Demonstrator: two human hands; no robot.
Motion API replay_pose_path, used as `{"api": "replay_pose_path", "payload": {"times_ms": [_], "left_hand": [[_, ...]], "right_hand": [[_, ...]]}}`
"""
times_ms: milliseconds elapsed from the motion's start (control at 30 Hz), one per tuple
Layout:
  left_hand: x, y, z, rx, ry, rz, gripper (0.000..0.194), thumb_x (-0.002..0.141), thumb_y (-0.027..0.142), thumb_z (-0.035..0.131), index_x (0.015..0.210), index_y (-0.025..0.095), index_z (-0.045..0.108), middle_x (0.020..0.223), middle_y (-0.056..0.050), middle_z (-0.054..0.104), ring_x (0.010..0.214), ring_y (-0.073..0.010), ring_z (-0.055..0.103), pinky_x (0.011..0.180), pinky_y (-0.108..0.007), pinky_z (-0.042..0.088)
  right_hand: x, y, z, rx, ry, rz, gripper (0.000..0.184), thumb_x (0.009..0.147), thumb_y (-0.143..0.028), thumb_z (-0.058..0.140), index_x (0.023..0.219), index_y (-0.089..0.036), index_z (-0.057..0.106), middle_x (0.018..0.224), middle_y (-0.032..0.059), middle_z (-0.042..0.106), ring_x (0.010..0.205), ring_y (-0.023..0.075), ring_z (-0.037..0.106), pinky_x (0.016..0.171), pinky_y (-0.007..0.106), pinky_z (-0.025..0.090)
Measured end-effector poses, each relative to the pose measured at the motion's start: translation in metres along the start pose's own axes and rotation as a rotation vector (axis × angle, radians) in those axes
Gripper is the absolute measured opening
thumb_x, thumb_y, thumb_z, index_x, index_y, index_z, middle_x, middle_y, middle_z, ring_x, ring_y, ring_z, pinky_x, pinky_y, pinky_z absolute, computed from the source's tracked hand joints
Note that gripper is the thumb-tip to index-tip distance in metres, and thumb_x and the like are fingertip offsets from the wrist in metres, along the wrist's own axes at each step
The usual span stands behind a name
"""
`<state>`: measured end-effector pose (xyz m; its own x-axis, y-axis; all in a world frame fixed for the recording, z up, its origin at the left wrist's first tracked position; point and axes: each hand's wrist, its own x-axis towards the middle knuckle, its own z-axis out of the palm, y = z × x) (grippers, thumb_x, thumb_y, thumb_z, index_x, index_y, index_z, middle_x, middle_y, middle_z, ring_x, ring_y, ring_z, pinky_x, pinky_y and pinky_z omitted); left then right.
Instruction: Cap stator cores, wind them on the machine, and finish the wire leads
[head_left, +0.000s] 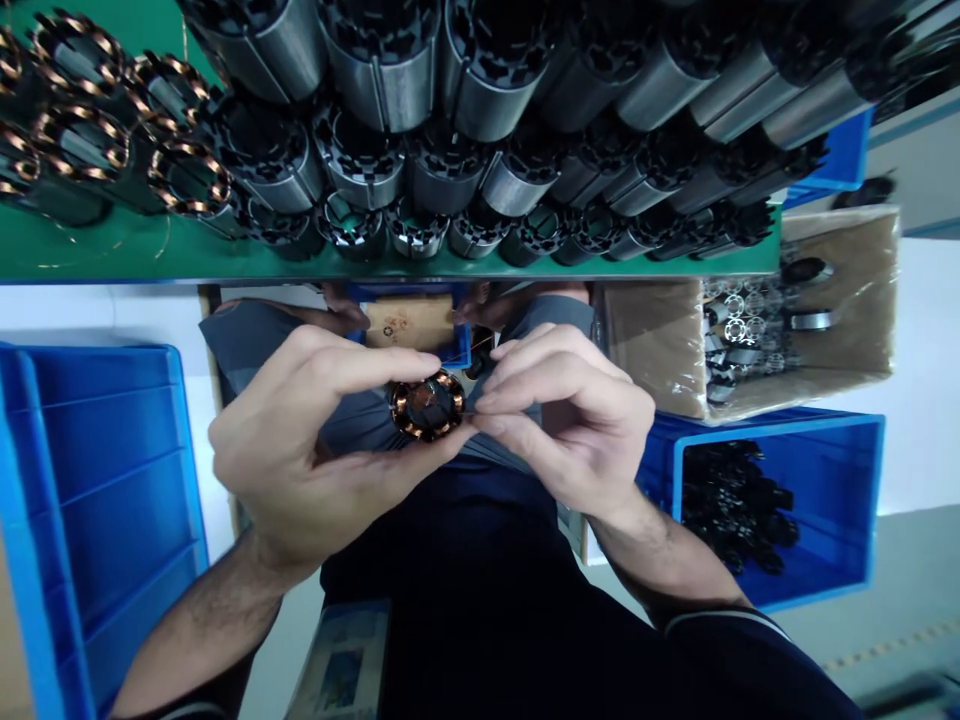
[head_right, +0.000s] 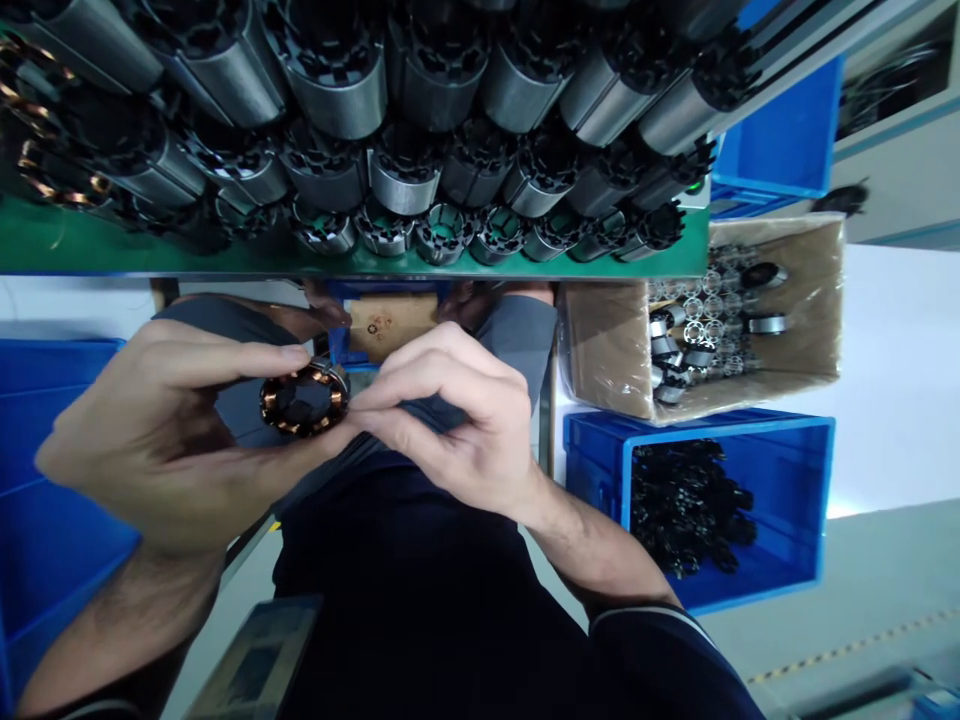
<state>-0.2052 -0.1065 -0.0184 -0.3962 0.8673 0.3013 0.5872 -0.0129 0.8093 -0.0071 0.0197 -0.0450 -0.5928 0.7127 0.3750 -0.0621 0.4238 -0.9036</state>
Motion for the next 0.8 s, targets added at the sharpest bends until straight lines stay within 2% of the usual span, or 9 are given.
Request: {"api": "replay_pose_path", "payload": {"times_ms": [100, 200, 300, 367, 400, 533, 633, 733, 800], "left_hand": [[0.002, 0.001, 0.007, -0.055, -0.006, 0.026, 0.033, 0.108, 0.042, 0.098, 0.133, 0.037, 0.078, 0.121, 0.001, 0.085, 0.115, -0.0255, 0.083, 0.098, -0.054, 0.072], [0.003, -0.001, 0.014, -0.104, 0.006, 0.048, 0.033, 0.109, 0.040, 0.090, 0.133, 0.034, 0.069, 0.122, -0.004, 0.075, 0.122, -0.0277, 0.074, 0.104, -0.052, 0.067], [0.002, -0.006, 0.019, -0.031, 0.017, 0.091, 0.024, 0.111, 0.047, 0.084, 0.116, 0.031, 0.066, 0.106, -0.004, 0.070, 0.108, -0.0276, 0.072, 0.097, -0.050, 0.062], [0.000, -0.010, 0.022, 0.041, 0.022, 0.144, 0.034, 0.111, 0.056, 0.085, 0.105, 0.030, 0.064, 0.095, -0.003, 0.067, 0.098, -0.0273, 0.071, 0.090, -0.047, 0.059], [-0.001, -0.013, 0.024, 0.078, 0.021, 0.168, 0.034, 0.111, 0.056, 0.086, 0.105, 0.030, 0.064, 0.093, -0.003, 0.066, 0.097, -0.0277, 0.071, 0.089, -0.046, 0.058], [-0.004, -0.021, 0.028, 0.214, 0.074, 0.326, 0.022, 0.111, 0.041, 0.084, 0.122, 0.027, 0.071, 0.110, -0.008, 0.077, 0.100, -0.0268, 0.073, 0.090, -0.041, 0.061], [-0.005, -0.019, 0.026, 0.257, 0.071, 0.415, 0.019, 0.109, 0.033, 0.082, 0.124, 0.025, 0.074, 0.118, -0.009, 0.079, 0.093, -0.0233, 0.070, 0.086, -0.039, 0.060], [-0.001, -0.011, 0.018, 0.221, 0.023, 0.366, 0.019, 0.104, 0.023, 0.084, 0.122, 0.027, 0.078, 0.118, -0.008, 0.075, 0.098, -0.0218, 0.072, 0.086, -0.036, 0.063], [0.005, -0.008, 0.014, 0.050, -0.081, 0.207, 0.015, 0.105, 0.025, 0.085, 0.119, 0.027, 0.080, 0.111, -0.006, 0.073, 0.096, -0.0202, 0.075, 0.084, -0.033, 0.066]], "right_hand": [[0.001, -0.005, 0.002, 0.022, 0.046, 0.103, 0.015, 0.104, -0.045, 0.102, 0.105, -0.032, 0.096, 0.091, 0.0047, 0.081, 0.088, 0.0260, 0.076, 0.095, 0.048, 0.071], [0.002, -0.014, 0.012, 0.243, 0.139, 0.329, 0.024, 0.103, -0.048, 0.103, 0.097, -0.029, 0.091, 0.092, 0.0029, 0.083, 0.084, 0.0208, 0.077, 0.083, 0.038, 0.070], [0.000, -0.021, 0.026, 0.531, 0.093, 0.585, 0.035, 0.097, -0.055, 0.108, 0.112, -0.027, 0.093, 0.097, 0.0017, 0.088, 0.079, 0.0168, 0.080, 0.077, 0.033, 0.072], [-0.004, -0.022, 0.033, 0.652, 0.041, 0.670, 0.040, 0.095, -0.053, 0.110, 0.124, -0.029, 0.095, 0.103, 0.0013, 0.091, 0.086, 0.0170, 0.084, 0.084, 0.033, 0.074], [-0.005, -0.022, 0.036, 0.678, 0.044, 0.685, 0.037, 0.096, -0.051, 0.109, 0.123, -0.030, 0.096, 0.104, 0.0011, 0.092, 0.090, 0.0174, 0.085, 0.087, 0.033, 0.074], [-0.010, -0.016, 0.041, 0.669, 0.113, 0.661, 0.019, 0.101, -0.045, 0.106, 0.102, -0.029, 0.096, 0.101, 0.0002, 0.091, 0.093, 0.0169, 0.083, 0.088, 0.031, 0.071], [-0.009, -0.010, 0.034, 0.629, 0.064, 0.575, 0.013, 0.103, -0.034, 0.104, 0.101, -0.029, 0.093, 0.101, -0.0008, 0.086, 0.095, 0.0154, 0.080, 0.089, 0.029, 0.068], [0.000, -0.005, 0.015, 0.440, -0.058, 0.398, 0.011, 0.105, -0.030, 0.102, 0.107, -0.028, 0.091, 0.116, 0.0019, 0.083, 0.107, 0.0171, 0.080, 0.100, 0.033, 0.070], [0.012, -0.005, -0.003, 0.237, -0.168, 0.223, 0.011, 0.106, -0.032, 0.100, 0.108, -0.027, 0.090, 0.133, 0.0066, 0.083, 0.123, 0.0230, 0.081, 0.112, 0.042, 0.071]]}}
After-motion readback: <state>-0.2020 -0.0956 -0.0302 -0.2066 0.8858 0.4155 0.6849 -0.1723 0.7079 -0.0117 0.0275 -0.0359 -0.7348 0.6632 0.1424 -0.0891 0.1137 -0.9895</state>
